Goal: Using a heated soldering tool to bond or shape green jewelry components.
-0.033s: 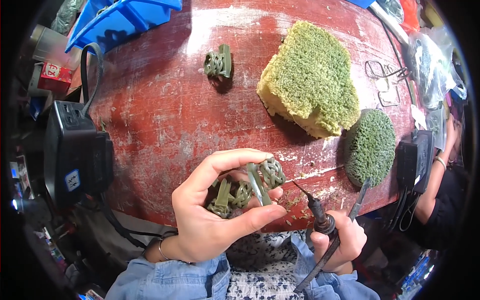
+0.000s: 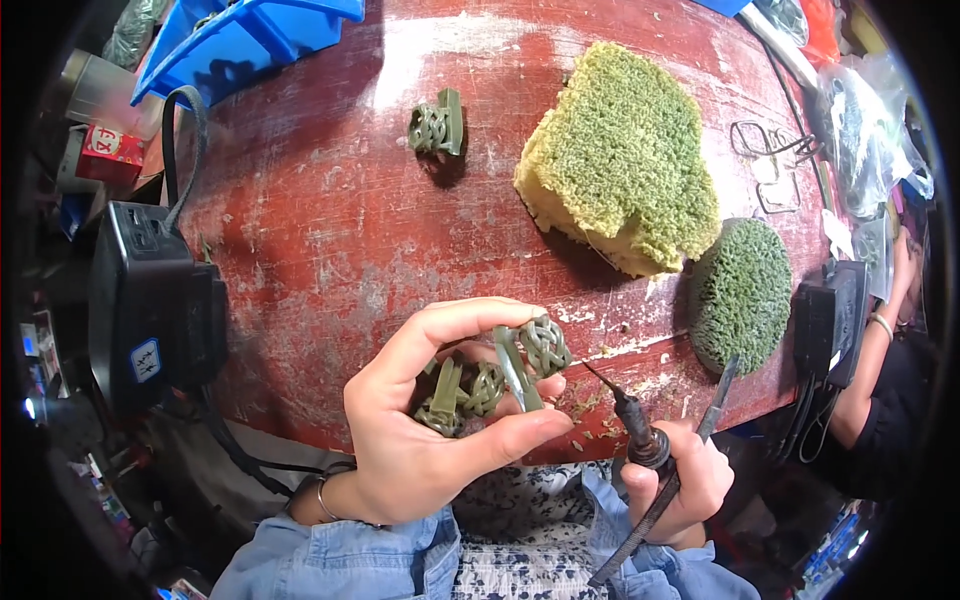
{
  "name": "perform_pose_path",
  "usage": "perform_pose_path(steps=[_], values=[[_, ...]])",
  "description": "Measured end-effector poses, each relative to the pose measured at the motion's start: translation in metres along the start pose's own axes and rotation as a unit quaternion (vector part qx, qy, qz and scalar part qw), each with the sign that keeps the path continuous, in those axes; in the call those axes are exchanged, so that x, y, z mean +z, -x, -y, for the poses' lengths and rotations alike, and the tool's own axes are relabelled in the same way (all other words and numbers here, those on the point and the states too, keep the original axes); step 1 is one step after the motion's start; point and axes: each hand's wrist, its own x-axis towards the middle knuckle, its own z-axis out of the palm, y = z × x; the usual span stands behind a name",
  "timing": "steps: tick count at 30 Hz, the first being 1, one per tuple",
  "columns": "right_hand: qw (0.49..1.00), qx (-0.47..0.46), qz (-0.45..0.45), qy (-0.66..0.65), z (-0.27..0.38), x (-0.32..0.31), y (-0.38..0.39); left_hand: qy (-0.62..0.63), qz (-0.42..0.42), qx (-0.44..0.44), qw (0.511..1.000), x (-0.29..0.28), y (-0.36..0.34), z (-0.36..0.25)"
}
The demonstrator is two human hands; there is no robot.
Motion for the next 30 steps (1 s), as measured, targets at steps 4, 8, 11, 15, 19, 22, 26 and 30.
perform_pose_path(steps=[4,8,11,15,19,22,26,30], values=[[1.0,0.011,0.003,-0.008,0.0,-0.002,-0.001,-0.045,0.005,0.024,0.999,-0.002,0.0,0.004],[0.998,0.025,0.003,-0.053,0.0,0.002,0.0,-0.096,0.009,0.064,0.993,-0.005,0.0,0.008],[0.996,0.046,0.004,-0.072,0.0,0.004,0.003,-0.094,0.0,0.054,0.994,-0.003,0.001,0.006],[0.991,0.109,-0.012,-0.077,0.005,0.002,0.008,-0.097,0.002,0.06,0.994,-0.002,0.001,0.007],[0.966,0.177,-0.18,-0.055,-0.002,-0.001,0.022,-0.111,0.011,0.052,0.992,-0.003,0.003,0.006],[0.96,0.213,-0.183,-0.021,-0.019,-0.008,0.017,-0.043,-0.013,0.029,0.999,0.003,0.006,0.006],[0.962,0.218,-0.16,0.023,-0.03,-0.015,0.023,-0.019,-0.055,0.025,0.998,0.015,0.011,0.004],[0.959,0.237,-0.153,0.043,-0.025,-0.018,0.022,-0.008,-0.059,0.003,0.998,0.017,0.01,0.005]])
